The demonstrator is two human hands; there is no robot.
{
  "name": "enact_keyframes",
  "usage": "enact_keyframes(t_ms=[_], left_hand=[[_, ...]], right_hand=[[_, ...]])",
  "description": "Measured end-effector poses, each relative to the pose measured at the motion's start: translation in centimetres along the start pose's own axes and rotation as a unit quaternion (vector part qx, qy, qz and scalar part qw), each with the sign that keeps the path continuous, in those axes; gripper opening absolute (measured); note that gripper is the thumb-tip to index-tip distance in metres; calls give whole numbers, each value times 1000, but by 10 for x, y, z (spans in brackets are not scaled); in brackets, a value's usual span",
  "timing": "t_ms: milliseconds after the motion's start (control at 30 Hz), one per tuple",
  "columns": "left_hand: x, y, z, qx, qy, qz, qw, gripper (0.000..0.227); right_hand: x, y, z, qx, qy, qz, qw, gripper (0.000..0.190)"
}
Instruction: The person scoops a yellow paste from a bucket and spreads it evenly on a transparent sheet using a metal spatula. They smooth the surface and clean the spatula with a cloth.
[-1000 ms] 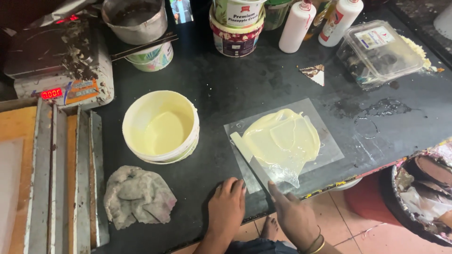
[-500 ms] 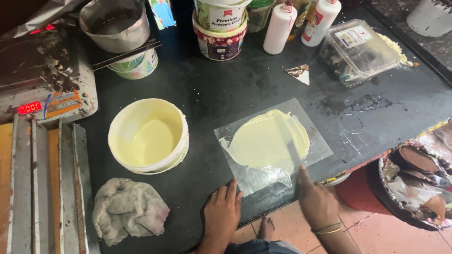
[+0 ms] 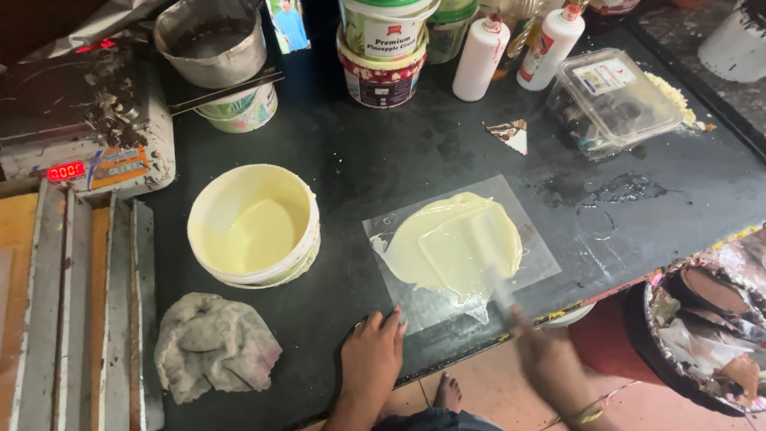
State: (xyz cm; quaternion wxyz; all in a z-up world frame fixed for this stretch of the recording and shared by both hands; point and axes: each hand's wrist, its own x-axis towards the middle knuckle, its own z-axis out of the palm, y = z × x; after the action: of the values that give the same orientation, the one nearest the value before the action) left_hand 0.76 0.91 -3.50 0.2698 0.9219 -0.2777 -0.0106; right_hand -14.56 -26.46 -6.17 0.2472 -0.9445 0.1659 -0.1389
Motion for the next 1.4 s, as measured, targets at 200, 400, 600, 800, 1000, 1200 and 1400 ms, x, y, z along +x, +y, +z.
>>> enact_keyframes(t_ms=[200, 400, 600, 800, 1000, 1200, 1400], left_hand=[[5, 9, 2, 19, -56, -20, 998, 37], [4, 17, 6, 46, -114, -40, 992, 39], [10, 22, -2, 39, -160, -43, 985, 43], [12, 23, 0, 36, -155, -49, 986, 44], [6, 24, 7, 20, -146, -80, 986, 42], [6, 25, 8, 22, -141, -76, 987, 42], [5, 23, 4, 10, -132, -77, 988, 44]], right_hand=[[5, -2, -19, -247, -68, 72, 964, 55], [-5, -19, -14, -191, -83, 9, 978, 60], [51, 16, -58, -45, -35, 93, 994, 41], [108, 36, -63, 14, -73, 15, 997, 43], [124, 30, -59, 10, -131, -54, 990, 42], [119, 9, -42, -12, -166, -113, 980, 39], [78, -9, -42, -65, -264, -39, 962, 51]])
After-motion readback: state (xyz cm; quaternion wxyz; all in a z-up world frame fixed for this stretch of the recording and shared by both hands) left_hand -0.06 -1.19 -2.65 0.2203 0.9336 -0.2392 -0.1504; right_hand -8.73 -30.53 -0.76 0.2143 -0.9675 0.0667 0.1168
